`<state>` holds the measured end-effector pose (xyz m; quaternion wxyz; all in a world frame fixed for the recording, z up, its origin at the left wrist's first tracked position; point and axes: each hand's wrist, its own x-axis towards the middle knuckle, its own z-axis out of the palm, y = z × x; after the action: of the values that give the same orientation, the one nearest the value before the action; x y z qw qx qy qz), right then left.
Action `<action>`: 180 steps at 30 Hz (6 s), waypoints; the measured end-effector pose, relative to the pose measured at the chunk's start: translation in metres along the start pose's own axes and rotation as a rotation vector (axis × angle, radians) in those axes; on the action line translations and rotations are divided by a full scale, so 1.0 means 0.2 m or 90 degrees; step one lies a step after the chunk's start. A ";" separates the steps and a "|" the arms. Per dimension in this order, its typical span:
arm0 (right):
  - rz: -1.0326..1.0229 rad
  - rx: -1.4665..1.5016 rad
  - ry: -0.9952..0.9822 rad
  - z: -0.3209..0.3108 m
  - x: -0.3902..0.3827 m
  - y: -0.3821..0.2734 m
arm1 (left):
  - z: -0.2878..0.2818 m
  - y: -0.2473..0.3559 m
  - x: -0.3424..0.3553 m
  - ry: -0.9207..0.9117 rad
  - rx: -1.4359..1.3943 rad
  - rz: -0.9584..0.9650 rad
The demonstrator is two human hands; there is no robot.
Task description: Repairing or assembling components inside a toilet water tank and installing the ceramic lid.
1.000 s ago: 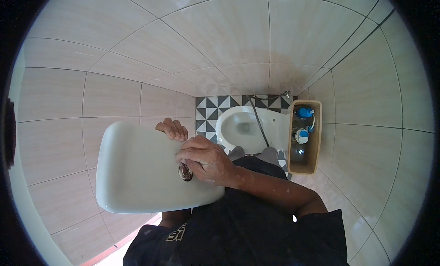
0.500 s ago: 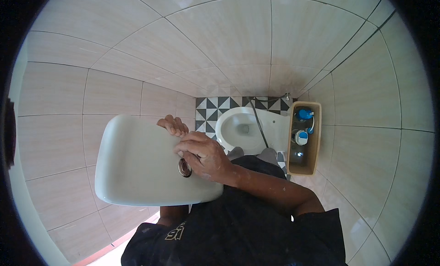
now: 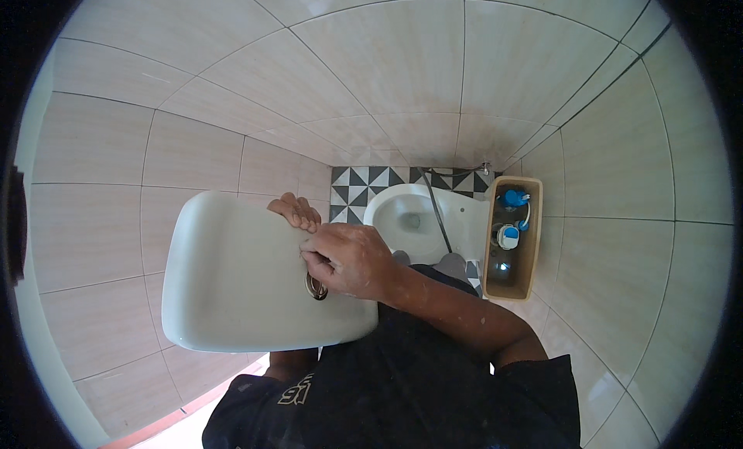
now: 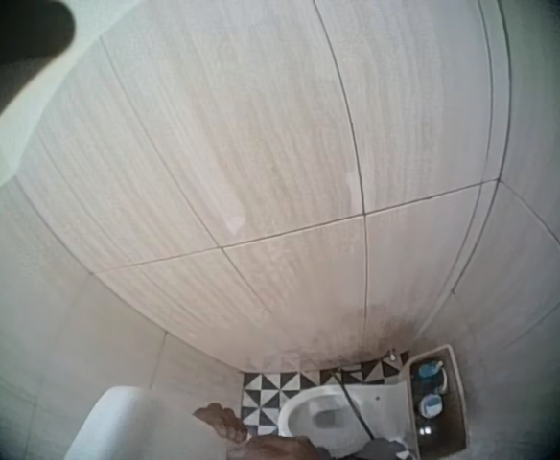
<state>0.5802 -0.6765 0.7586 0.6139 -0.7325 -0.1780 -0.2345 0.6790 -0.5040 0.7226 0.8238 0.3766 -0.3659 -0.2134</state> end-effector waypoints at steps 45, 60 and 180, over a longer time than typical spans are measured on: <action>0.092 -0.093 -0.099 0.05 0.01 -0.03 | 0.03 -0.01 -0.09 0.064 0.066 0.036; 0.006 -0.061 -0.137 0.04 0.01 -0.12 | 0.06 0.04 -0.17 0.125 0.087 0.031; 0.822 -0.786 0.016 -1.42 -0.99 1.25 | -0.23 0.27 -0.73 0.225 -0.110 -0.117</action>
<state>0.5190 -0.9960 0.4817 0.1244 -0.8874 0.4337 0.0945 0.6244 -0.3571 0.6803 0.8816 0.3679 -0.1601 -0.2486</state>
